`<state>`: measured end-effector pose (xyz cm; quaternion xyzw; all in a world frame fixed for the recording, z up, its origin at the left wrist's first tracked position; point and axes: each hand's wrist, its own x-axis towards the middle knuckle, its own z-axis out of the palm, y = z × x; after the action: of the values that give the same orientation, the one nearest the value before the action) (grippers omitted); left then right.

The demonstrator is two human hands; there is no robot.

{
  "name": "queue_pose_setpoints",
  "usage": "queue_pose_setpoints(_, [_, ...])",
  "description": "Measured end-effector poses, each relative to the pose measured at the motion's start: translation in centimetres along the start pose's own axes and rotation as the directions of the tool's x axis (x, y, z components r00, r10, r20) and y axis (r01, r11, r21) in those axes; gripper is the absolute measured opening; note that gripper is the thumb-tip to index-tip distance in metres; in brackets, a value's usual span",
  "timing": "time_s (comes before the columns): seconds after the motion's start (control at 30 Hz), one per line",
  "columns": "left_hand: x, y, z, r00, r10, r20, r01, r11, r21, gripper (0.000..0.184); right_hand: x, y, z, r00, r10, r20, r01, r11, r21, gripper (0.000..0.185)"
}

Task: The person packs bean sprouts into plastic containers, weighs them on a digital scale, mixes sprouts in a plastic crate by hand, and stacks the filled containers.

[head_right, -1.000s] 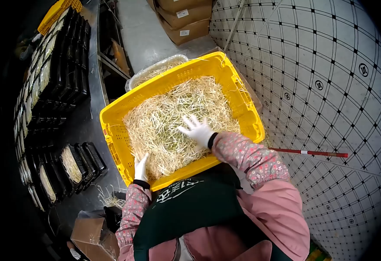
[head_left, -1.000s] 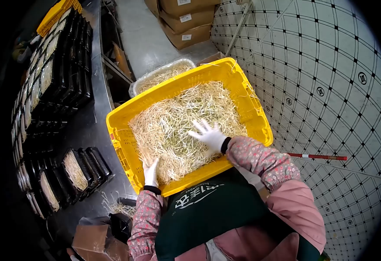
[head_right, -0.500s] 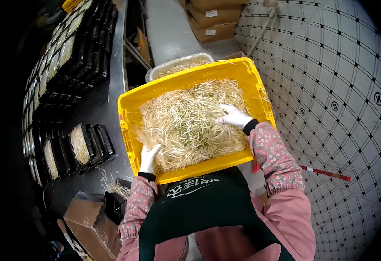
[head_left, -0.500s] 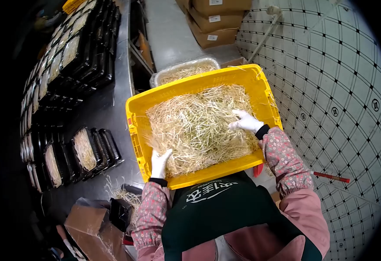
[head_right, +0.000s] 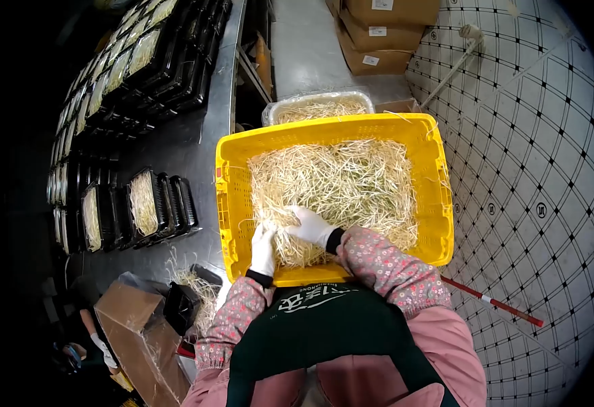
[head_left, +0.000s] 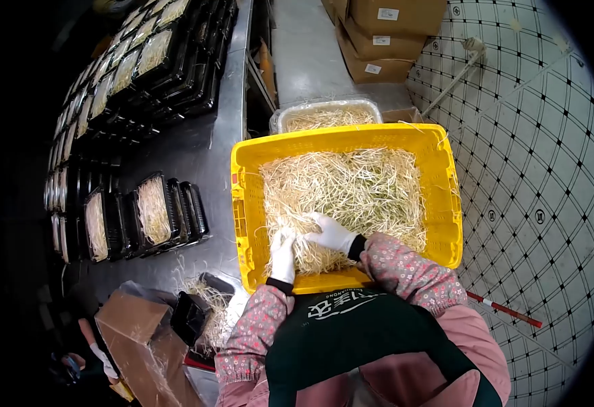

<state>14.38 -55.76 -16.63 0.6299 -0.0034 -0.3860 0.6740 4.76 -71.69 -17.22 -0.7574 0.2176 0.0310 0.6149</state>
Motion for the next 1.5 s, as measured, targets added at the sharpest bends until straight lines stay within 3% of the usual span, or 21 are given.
queue_pose_setpoints(0.03, [-0.8,0.9,0.1,0.999,-0.038,0.012,0.040,0.969,-0.242,0.034,0.2,-1.5,-2.1,0.987,-0.085,0.134,0.072,0.993,0.098,0.069])
queue_pose_setpoints(0.13, [-2.0,-0.8,-2.4,0.918,-0.389,-0.082,0.344,0.881,-0.326,0.045,3.5,-4.5,-5.6,0.942,-0.135,0.309,0.264,0.863,-0.430,0.068])
queue_pose_setpoints(0.27, [-2.5,-2.1,-2.5,0.827,-0.509,-0.239,0.461,0.857,-0.230,0.059,13.3,-3.1,-7.1,0.973,-0.229,-0.018,0.136,0.640,-0.756,0.070])
queue_pose_setpoints(0.37, [-1.6,-2.8,-3.1,0.898,-0.396,-0.193,0.315,0.883,-0.349,0.060,15.2,-2.2,-5.2,0.986,-0.126,-0.105,0.001,0.640,-0.768,0.070])
queue_pose_setpoints(0.43, [-0.2,-3.8,-4.3,0.887,-0.408,-0.217,0.309,0.873,-0.378,0.060,13.0,-4.6,-2.2,0.994,0.107,0.025,-0.051,0.646,-0.762,0.068])
queue_pose_setpoints(0.5, [0.3,-3.0,-3.4,0.855,-0.448,-0.262,0.298,0.837,-0.459,0.060,8.5,-4.0,0.7,0.962,0.009,0.272,0.183,0.718,-0.672,0.067])
queue_pose_setpoints(0.53, [0.3,-2.7,-2.9,0.856,-0.447,-0.261,0.295,0.835,-0.464,0.060,6.6,-3.0,1.8,0.933,-0.114,0.342,0.337,0.614,-0.713,0.069])
queue_pose_setpoints(0.6, [-0.3,-3.1,-2.8,0.878,-0.361,-0.316,0.262,0.912,-0.314,0.060,6.9,-3.0,0.6,0.819,-0.203,0.537,0.523,0.649,-0.552,0.068])
queue_pose_setpoints(0.63, [0.5,-7.6,-5.5,0.894,-0.369,-0.254,0.274,0.899,-0.342,0.061,9.0,-4.5,-0.9,0.802,-0.101,0.589,0.437,0.771,-0.463,0.062])
queue_pose_setpoints(0.7, [-0.9,-5.9,-4.2,0.848,-0.440,-0.294,0.324,0.871,-0.370,0.062,13.2,-5.3,-2.2,0.906,-0.214,0.365,0.406,0.679,-0.612,0.047])
queue_pose_setpoints(0.77, [-1.1,-7.1,-5.0,0.850,-0.459,-0.260,0.350,0.860,-0.372,0.064,18.5,-5.3,-2.4,0.873,-0.424,0.241,0.447,0.499,-0.743,0.049])
queue_pose_setpoints(0.9, [-2.6,-2.2,-0.9,0.778,-0.455,-0.433,0.251,0.857,-0.450,0.060,21.1,-1.1,0.9,0.958,-0.280,0.065,0.188,0.442,-0.877,0.056])
queue_pose_setpoints(1.0, [-2.2,-1.1,-0.7,0.782,-0.534,-0.322,0.288,0.767,-0.574,0.058,15.3,-2.8,1.9,0.925,0.047,0.377,0.295,0.539,-0.789,0.054])
queue_pose_setpoints(1.07, [-1.7,-4.9,-3.2,0.860,-0.475,-0.186,0.334,0.800,-0.499,0.060,12.1,-3.1,0.3,0.812,-0.074,0.578,0.510,0.570,-0.644,0.051])
queue_pose_setpoints(1.13, [-1.3,-4.5,-2.7,0.836,-0.448,-0.317,0.313,0.863,-0.396,0.060,13.7,-2.9,-2.0,0.817,-0.061,0.574,0.366,0.823,-0.434,0.047])
queue_pose_setpoints(1.17, [-1.6,-1.3,-0.6,0.778,-0.489,-0.395,0.341,0.856,-0.388,0.059,14.1,-2.5,-3.0,0.929,-0.152,0.337,0.322,0.778,-0.539,0.044])
queue_pose_setpoints(1.2, [-1.7,-1.7,-0.8,0.849,-0.437,-0.296,0.301,0.862,-0.409,0.058,14.3,-3.6,-4.1,0.974,-0.178,0.140,0.226,0.755,-0.616,0.047])
queue_pose_setpoints(1.27, [-0.5,-3.4,-1.4,0.825,-0.481,-0.297,0.307,0.822,-0.479,0.058,14.1,-1.4,-2.9,0.968,-0.188,-0.165,-0.010,0.630,-0.777,0.054])
queue_pose_setpoints(1.33, [0.5,-3.7,-1.2,0.826,-0.503,-0.256,0.334,0.802,-0.496,0.060,11.1,-1.4,-0.6,0.999,-0.029,0.033,0.043,0.544,-0.838,0.061])
queue_pose_setpoints(1.37, [0.8,-3.8,-0.8,0.824,-0.523,-0.217,0.354,0.775,-0.523,0.063,8.5,-2.2,0.4,0.988,-0.043,0.148,0.139,0.661,-0.737,0.059])
queue_pose_setpoints(1.5, [-1.6,-2.4,2.0,0.844,-0.530,0.082,0.445,0.608,-0.657,0.070,1.8,-4.1,1.4,0.977,-0.131,0.167,0.207,0.768,-0.607,0.056])
